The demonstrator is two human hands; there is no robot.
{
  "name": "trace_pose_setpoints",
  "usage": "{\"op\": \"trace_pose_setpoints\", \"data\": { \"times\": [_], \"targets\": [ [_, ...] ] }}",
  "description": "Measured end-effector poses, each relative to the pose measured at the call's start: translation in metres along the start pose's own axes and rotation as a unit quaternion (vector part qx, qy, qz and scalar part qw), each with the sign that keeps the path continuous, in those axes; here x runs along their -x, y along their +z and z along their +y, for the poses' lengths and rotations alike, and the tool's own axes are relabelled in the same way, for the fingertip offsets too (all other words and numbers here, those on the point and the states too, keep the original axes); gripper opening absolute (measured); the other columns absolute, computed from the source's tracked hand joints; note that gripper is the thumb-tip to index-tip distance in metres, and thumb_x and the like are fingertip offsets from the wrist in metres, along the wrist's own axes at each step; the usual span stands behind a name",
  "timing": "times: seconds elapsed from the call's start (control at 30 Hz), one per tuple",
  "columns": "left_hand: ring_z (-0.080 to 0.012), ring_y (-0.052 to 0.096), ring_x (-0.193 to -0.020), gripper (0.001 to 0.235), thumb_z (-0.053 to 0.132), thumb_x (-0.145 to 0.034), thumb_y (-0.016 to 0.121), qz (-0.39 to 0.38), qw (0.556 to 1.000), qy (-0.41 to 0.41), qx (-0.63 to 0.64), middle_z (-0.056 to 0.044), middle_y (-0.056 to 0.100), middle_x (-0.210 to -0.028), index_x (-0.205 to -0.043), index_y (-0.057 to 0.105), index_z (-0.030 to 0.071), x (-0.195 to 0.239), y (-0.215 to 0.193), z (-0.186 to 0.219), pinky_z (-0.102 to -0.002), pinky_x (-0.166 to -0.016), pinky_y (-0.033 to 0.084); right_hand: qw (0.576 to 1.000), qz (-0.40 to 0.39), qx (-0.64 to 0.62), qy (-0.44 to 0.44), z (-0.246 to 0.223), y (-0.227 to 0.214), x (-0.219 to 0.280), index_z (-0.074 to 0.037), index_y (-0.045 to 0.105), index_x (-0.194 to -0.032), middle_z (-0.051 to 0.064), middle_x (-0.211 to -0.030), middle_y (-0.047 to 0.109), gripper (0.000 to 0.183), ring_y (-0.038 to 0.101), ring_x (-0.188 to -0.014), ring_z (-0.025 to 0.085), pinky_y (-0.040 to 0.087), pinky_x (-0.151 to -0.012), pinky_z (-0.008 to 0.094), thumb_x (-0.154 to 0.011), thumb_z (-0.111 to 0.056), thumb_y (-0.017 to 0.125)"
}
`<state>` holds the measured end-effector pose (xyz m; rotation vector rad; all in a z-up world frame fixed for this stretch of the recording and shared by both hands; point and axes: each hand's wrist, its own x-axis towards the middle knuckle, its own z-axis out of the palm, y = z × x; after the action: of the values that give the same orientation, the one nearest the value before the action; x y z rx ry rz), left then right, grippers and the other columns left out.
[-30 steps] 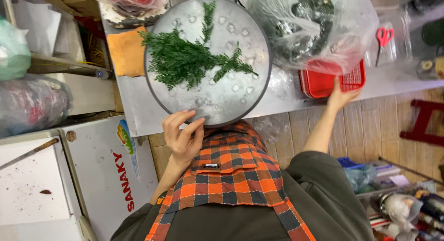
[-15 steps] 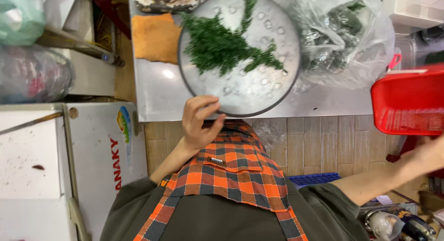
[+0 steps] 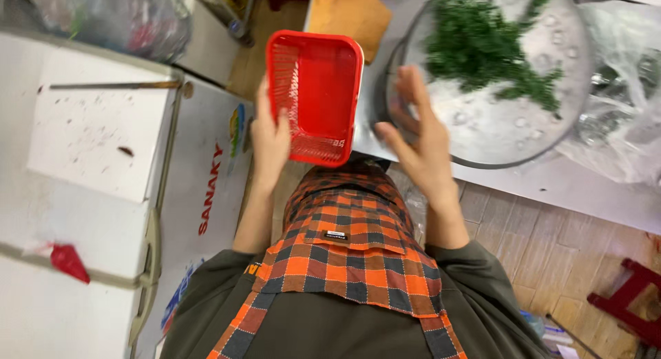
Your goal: The person removes green herbs from a plastic bag and places them on a metal tray. They then pick up individual herb stems and strip the leaves off, placing the leaves into a small red basket while discarding the stems.
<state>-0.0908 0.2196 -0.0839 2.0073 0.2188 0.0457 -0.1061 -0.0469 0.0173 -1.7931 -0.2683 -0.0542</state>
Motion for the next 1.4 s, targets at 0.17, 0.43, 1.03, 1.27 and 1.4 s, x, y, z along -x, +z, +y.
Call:
{"op": "trace_pose_setpoints", "data": {
  "times": [0.17,0.43,1.03,1.27,1.4],
  "targets": [
    [-0.0418,0.073,-0.087,0.074,0.01,-0.097,0.055,-0.042,0.992,-0.05,-0.11,-0.027,0.074,-0.099,-0.162,0.022,0.022,-0.047,0.064,-0.129,-0.051,-0.077,0.055,0.99,0.1,0.102,0.005,0.023,-0.022,0.024,-0.002,0.045,-0.158,0.019,-0.161,0.05,0.058,0.052,-0.149,0.031,0.051,-0.121,0.044,-0.105,-0.001,0.07],
    [-0.0436,0.069,-0.098,0.089,0.011,-0.094,0.063,-0.073,0.988,-0.008,-0.133,-0.032,0.054,-0.133,-0.162,0.006,0.006,-0.069,0.098,-0.144,-0.048,-0.082,0.056,0.937,0.244,0.246,-0.042,0.067,-0.101,0.071,0.002,0.067,-0.14,0.019,-0.155,0.059,0.028,0.065,-0.14,0.03,0.057,-0.115,0.041,-0.113,-0.005,0.07],
    [-0.0262,0.052,-0.139,0.046,0.013,-0.1,0.078,-0.067,0.889,0.453,-0.014,-0.006,0.052,-0.152,-0.141,0.057,0.016,0.012,0.182,0.153,-0.04,-0.119,0.044,0.917,0.186,0.35,-0.039,0.112,-0.216,0.035,-0.004,0.072,-0.101,0.009,-0.119,0.074,0.021,0.065,-0.112,0.03,0.05,-0.099,0.039,-0.088,-0.005,0.089],
    [-0.0293,0.063,-0.109,0.05,0.01,-0.09,0.08,-0.124,0.883,0.446,-0.075,-0.01,0.064,-0.123,-0.136,0.065,-0.001,0.018,0.248,0.19,-0.039,-0.094,0.054,0.926,0.169,0.318,-0.114,0.085,-0.214,0.046,-0.003,0.072,-0.097,0.008,-0.106,0.076,0.016,0.068,-0.102,0.028,0.051,-0.097,0.04,-0.089,0.001,0.085],
    [-0.0211,0.069,-0.101,0.027,0.004,-0.093,0.079,-0.112,0.913,0.392,0.015,-0.004,0.067,-0.112,-0.119,0.07,0.002,0.013,0.244,0.196,-0.032,-0.085,0.057,0.937,0.196,0.279,-0.076,0.075,-0.212,0.043,-0.003,0.072,-0.099,0.007,-0.107,0.077,0.015,0.069,-0.104,0.027,0.053,-0.096,0.038,-0.09,0.0,0.085]
  ]
}}
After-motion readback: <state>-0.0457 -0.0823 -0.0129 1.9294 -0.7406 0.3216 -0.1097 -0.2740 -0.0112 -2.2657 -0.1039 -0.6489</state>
